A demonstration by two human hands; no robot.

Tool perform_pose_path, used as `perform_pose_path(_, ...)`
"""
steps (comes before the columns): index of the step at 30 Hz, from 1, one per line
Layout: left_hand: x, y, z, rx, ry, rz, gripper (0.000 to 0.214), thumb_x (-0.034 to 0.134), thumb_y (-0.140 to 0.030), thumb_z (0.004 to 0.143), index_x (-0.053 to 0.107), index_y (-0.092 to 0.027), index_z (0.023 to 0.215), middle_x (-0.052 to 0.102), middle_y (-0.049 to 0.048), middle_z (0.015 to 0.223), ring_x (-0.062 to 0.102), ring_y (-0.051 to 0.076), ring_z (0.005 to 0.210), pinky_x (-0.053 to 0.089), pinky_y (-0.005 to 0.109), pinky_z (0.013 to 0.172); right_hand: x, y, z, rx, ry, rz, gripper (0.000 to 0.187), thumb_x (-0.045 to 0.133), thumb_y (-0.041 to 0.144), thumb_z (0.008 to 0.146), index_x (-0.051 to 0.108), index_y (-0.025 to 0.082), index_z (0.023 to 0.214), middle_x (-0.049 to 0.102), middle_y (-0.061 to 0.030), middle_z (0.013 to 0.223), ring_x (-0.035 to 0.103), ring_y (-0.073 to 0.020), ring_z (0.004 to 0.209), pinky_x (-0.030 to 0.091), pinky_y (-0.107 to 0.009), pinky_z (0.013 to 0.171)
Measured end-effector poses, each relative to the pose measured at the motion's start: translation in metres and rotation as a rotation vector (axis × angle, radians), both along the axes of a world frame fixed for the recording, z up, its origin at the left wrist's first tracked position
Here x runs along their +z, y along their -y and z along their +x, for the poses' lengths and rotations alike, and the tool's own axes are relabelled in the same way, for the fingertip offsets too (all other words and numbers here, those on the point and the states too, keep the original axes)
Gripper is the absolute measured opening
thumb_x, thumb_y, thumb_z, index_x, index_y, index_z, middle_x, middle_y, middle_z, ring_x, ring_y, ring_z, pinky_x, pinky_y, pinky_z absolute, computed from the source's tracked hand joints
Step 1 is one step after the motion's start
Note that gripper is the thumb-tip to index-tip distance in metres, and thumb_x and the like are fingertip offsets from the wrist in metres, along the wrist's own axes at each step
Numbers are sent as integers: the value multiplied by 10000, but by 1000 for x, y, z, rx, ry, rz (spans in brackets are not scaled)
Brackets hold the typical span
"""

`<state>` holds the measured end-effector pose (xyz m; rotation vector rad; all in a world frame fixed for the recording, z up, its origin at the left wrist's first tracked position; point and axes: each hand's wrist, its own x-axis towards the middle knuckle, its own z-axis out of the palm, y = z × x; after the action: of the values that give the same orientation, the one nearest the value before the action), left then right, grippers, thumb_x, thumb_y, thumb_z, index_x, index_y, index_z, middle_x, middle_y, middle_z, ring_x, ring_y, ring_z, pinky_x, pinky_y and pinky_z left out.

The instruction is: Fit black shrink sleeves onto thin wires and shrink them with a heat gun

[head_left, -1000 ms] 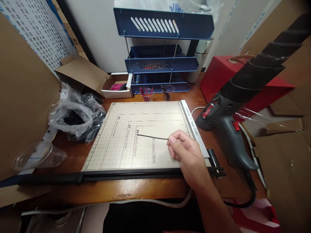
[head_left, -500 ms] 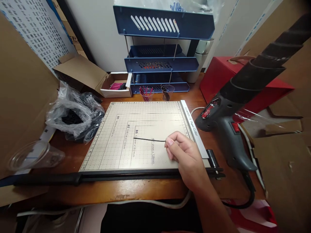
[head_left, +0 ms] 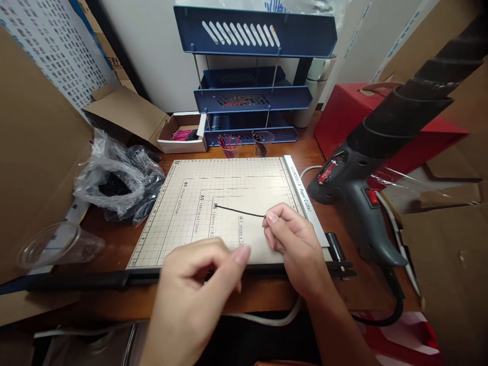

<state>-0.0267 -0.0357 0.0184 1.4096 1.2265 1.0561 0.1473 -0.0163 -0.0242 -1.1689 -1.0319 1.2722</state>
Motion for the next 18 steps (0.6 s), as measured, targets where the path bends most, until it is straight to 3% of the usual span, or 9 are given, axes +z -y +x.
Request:
perform_pose_path(2, 3, -18, 13, -77, -17, -29, 438, 721, -376, 949, 602, -189, 571, 500, -26, 522, 434, 101, 492, 337, 240, 467, 0, 0, 0, -3, -14, 7, 390, 586, 499, 1044, 550, 166, 845, 431, 40, 647, 359, -72, 600, 271, -215, 558)
perform_pose_path(6, -7, -39, 29, -105, 93, -95, 470, 642, -466, 990, 609, -180, 620, 507, -25, 528, 426, 91, 459, 334, 232, 439, 0, 0, 1, 4, -2, 23, 399, 591, 488, 1041, 533, 165, 814, 427, 41, 640, 347, -72, 591, 271, -224, 557)
perform_pose_path(10, -16, -45, 28, -163, 161, -140, 489, 605, -456, 1019, 620, -165, 627, 556, -11, 548, 427, 75, 442, 315, 217, 429, -1, 1, 2, 57, 50, 48, 420, 576, 472, 1055, 519, 162, 777, 446, 35, 651, 383, -71, 607, 296, -222, 573)
perform_pose_path(18, -15, -51, 25, -194, 109, -85, 487, 592, -381, 1024, 633, -172, 586, 488, -37, 491, 367, 61, 426, 247, 230, 416, -4, 2, 1, 63, 70, 58, 454, 557, 494, 1072, 500, 167, 762, 455, 34, 663, 411, -76, 627, 322, -228, 590)
